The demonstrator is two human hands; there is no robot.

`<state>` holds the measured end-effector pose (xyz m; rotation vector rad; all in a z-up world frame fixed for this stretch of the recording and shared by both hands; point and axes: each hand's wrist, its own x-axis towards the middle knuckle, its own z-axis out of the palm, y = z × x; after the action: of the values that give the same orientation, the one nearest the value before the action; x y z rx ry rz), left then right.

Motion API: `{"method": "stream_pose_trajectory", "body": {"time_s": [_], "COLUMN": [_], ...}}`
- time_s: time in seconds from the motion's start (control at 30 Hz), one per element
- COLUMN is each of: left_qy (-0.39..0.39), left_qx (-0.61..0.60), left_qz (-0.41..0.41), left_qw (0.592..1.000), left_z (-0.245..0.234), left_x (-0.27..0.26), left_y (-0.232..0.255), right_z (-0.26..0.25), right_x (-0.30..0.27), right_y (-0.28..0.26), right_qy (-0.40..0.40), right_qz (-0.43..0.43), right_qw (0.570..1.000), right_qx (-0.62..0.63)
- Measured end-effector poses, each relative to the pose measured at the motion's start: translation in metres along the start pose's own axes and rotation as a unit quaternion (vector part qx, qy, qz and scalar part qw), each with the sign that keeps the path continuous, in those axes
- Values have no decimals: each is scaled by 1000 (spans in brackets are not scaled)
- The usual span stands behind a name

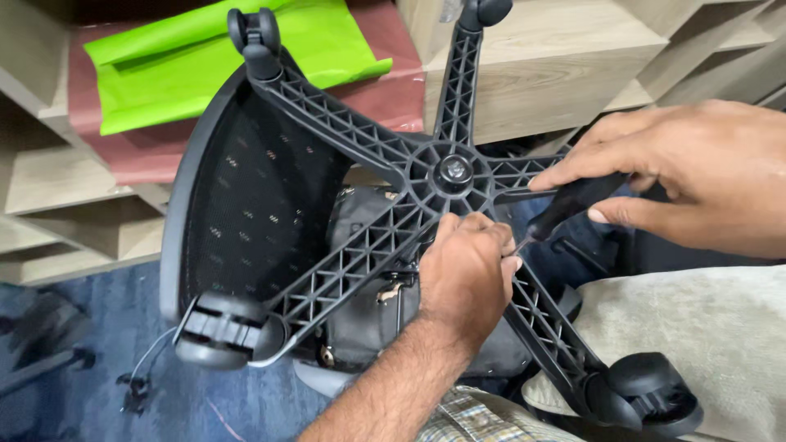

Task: The person uses a screwdriver to tighten a screw on the base of an office chair. The chair is upside down on the floor, and the person holds the base steady with one hand while turning the screwdriver with the other.

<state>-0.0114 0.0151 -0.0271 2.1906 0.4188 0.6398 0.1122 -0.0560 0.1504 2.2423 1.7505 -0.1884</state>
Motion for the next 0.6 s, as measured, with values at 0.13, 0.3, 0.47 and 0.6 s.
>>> {"method": "stream_pose_trajectory", "body": {"time_s": [0.13, 0.3, 0.47, 0.6], "left_qy": [-11, 9, 4, -5], "left_qx": [9, -1, -27, -32], "left_qz": [20, 37, 44, 37], "left_qw": [1000, 999, 999, 999], "left_z": [-2, -1, -5, -10], "left_x": [5, 6, 7, 15], "left_y": [-5, -11, -15, -13], "right_z": [1, 1, -2, -7], "right_x": [6, 11, 10, 25], "right_y": [-4, -3, -14, -6], "right_qy": [-104, -4, -144, -181], "right_qz": [272, 106, 243, 379], "right_qw": [957, 994, 959, 907], "right_qx": [-20, -29, -39, -8]}}
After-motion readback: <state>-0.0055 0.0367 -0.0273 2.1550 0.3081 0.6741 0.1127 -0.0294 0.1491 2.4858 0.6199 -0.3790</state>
